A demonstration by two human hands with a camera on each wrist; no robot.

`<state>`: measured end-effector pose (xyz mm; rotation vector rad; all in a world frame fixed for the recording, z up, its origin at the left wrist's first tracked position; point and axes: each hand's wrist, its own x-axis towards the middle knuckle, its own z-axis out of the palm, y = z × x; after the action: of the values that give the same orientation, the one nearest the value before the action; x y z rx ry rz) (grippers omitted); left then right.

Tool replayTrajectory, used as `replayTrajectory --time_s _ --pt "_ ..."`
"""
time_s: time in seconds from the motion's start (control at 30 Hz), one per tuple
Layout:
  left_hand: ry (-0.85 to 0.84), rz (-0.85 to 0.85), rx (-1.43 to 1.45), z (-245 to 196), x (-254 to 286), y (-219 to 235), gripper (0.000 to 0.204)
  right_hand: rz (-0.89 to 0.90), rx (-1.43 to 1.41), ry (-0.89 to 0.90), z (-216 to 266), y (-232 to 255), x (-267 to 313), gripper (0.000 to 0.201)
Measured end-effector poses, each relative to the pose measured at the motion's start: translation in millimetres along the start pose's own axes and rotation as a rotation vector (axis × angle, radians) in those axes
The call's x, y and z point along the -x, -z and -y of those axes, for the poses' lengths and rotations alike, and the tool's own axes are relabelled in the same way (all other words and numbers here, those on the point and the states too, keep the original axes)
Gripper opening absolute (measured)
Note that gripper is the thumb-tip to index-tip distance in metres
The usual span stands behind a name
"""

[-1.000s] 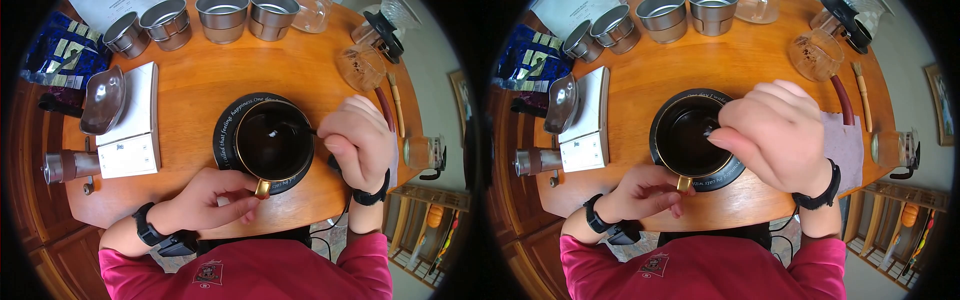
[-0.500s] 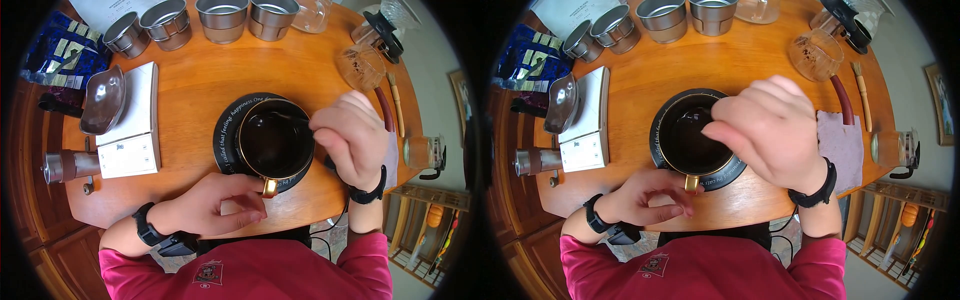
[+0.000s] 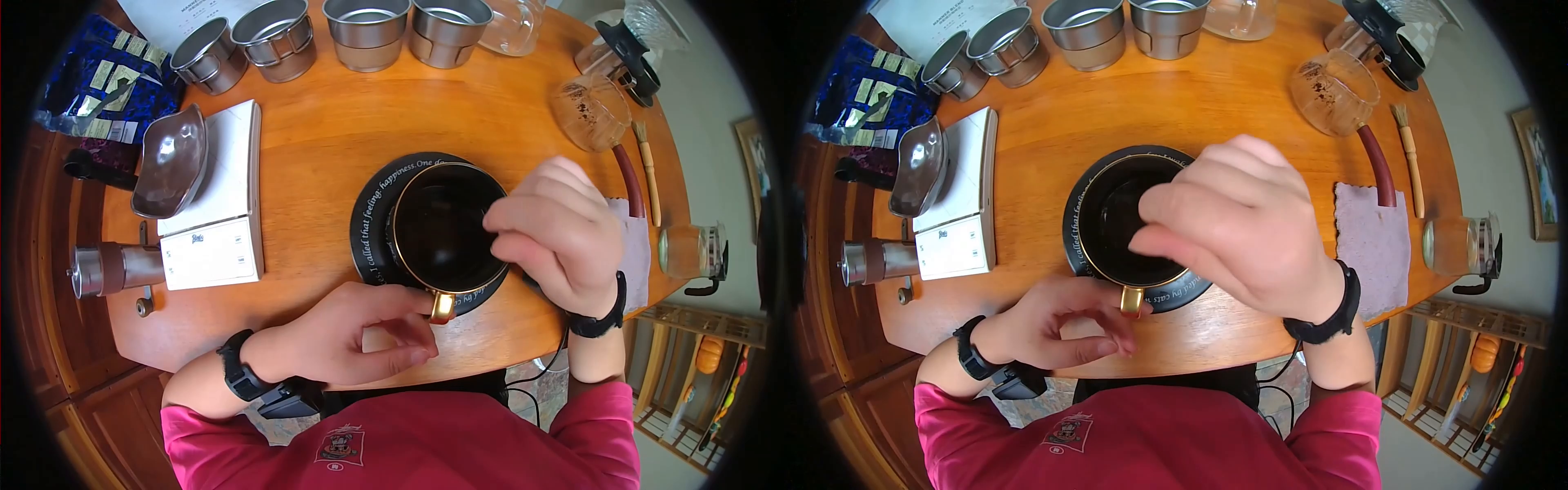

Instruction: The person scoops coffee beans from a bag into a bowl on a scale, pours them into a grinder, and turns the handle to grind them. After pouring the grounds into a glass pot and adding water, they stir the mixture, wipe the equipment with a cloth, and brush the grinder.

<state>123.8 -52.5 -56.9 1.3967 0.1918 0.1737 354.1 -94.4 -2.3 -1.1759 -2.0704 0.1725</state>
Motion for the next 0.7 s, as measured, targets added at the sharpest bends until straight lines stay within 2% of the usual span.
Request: replayTrajectory --time_s 0.03,0.13,0.23,0.3,0.37,0.47,0.6,0.7 --pt "-0.009 -0.007 0.000 -0.2 -0.1 -0.2 0.038 -0.024 0.117 0.029 -1.3 -0.4 -0.1 0.023" --pt "-0.015 -0.003 -0.003 0.9 0.0 0.1 0.039 -0.056 0.238 0.048 -0.2 7.5 -2.8 0.018" --pt "-0.028 -0.007 0.008 0.2 0.5 0.4 0.039 -0.113 0.274 0.031 4.5 12.8 -1.0 0.017" --pt "-0.029 -0.004 0.004 1.4 0.3 0.4 0.039 -0.121 0.212 0.007 2.0 13.9 1.7 0.017" --pt "-0.030 0.002 -0.001 1.7 -0.3 0.6 0.039 -0.055 -0.072 -0.013 -1.0 14.4 3.0 0.017" --pt "-0.023 0.006 -0.016 -0.1 -0.6 1.0 0.039 0.013 -0.178 -0.002 0.7 6.1 0.9 0.017" --pt "-0.010 0.001 -0.015 -1.4 -1.1 0.8 0.038 0.035 -0.124 0.000 2.6 3.1 -0.9 0.017" --pt "-0.002 -0.004 -0.004 -1.7 -0.8 0.3 0.037 -0.036 0.030 0.004 0.4 5.2 -1.2 0.017"
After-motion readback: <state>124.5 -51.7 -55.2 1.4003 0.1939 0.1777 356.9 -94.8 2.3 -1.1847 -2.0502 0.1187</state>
